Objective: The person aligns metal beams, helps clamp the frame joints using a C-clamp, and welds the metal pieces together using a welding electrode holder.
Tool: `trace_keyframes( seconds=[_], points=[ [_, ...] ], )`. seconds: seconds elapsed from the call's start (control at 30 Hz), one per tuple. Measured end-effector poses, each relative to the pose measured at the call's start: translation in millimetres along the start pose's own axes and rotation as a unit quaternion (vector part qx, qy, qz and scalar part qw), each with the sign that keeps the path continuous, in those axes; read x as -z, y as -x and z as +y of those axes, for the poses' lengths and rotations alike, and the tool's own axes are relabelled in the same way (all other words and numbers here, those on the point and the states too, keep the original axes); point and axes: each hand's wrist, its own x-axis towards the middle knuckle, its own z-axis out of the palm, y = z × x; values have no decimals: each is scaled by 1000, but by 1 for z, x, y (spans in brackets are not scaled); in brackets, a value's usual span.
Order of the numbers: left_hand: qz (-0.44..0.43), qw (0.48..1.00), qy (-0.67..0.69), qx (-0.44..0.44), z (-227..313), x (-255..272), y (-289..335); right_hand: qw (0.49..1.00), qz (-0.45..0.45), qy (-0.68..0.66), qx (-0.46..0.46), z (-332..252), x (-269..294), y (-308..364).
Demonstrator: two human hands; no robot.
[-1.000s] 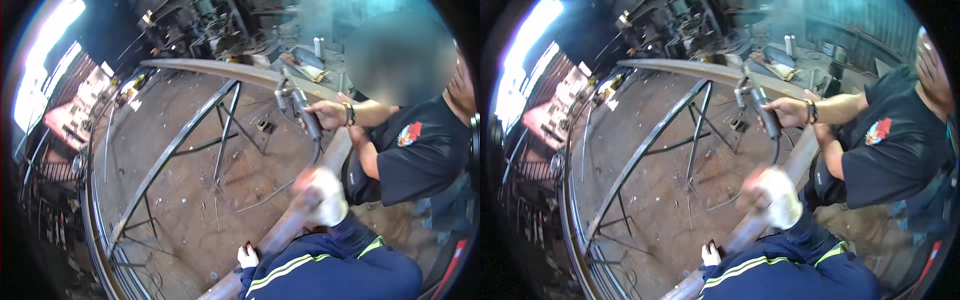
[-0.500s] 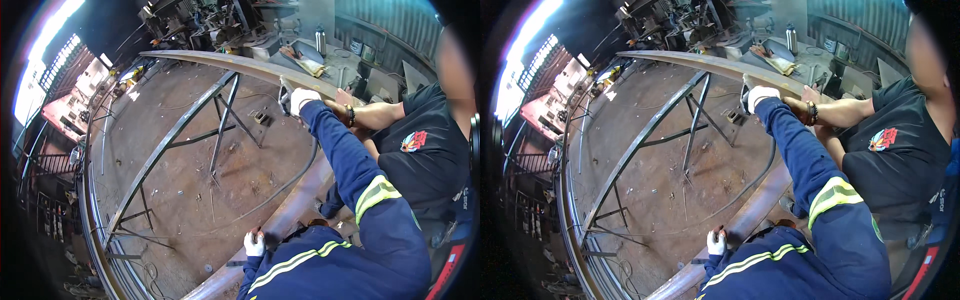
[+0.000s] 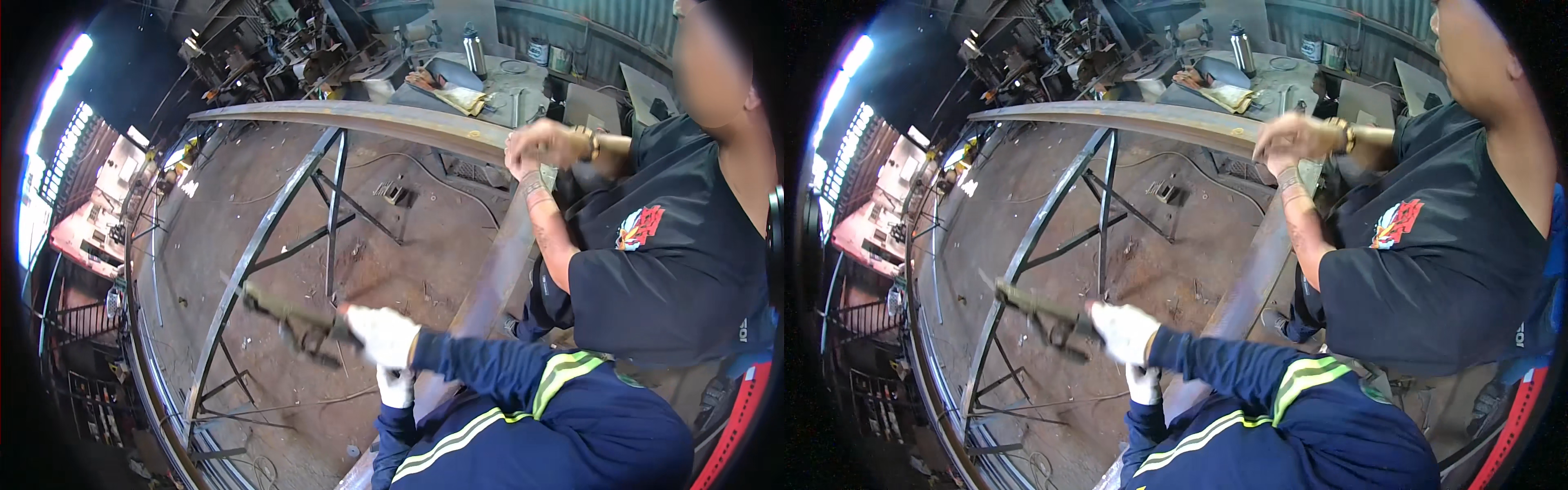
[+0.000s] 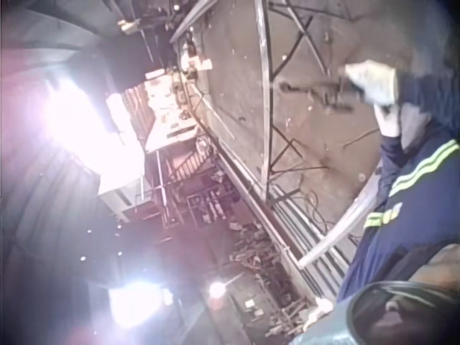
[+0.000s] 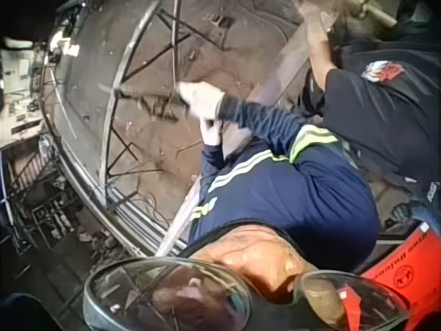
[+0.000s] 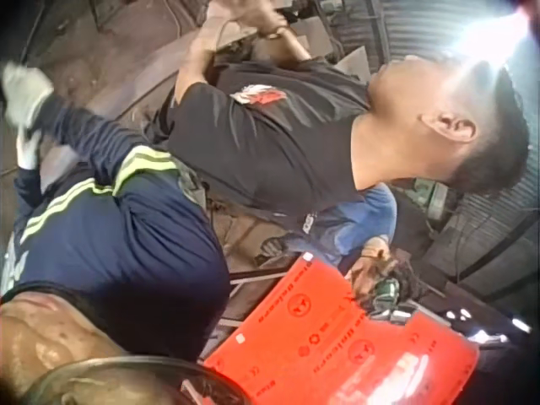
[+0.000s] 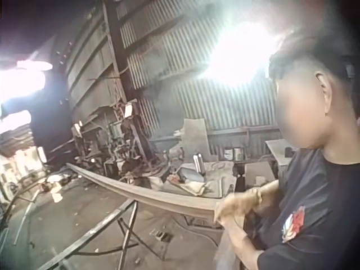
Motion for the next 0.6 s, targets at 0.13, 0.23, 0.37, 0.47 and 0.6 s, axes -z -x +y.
trace_keyframes(
  seconds=[0.13,0.23,0.37,0.47,0.6],
  points=[
    [146,988,-10,-50,-28,33,17,995,-56,-82,-18,-18,-78,19],
    [148,984,52,90,-24,48,72,976,-150,-144,-59,-35,-83,25],
    [206,974,16,91,-6,51,91,966,-195,-170,-23,-45,-109,23],
    [235,966,24,108,0,52,97,965,-193,-179,0,-50,-120,28],
    [218,971,28,88,7,46,95,963,-202,-177,3,-49,-116,30]
  ],
)
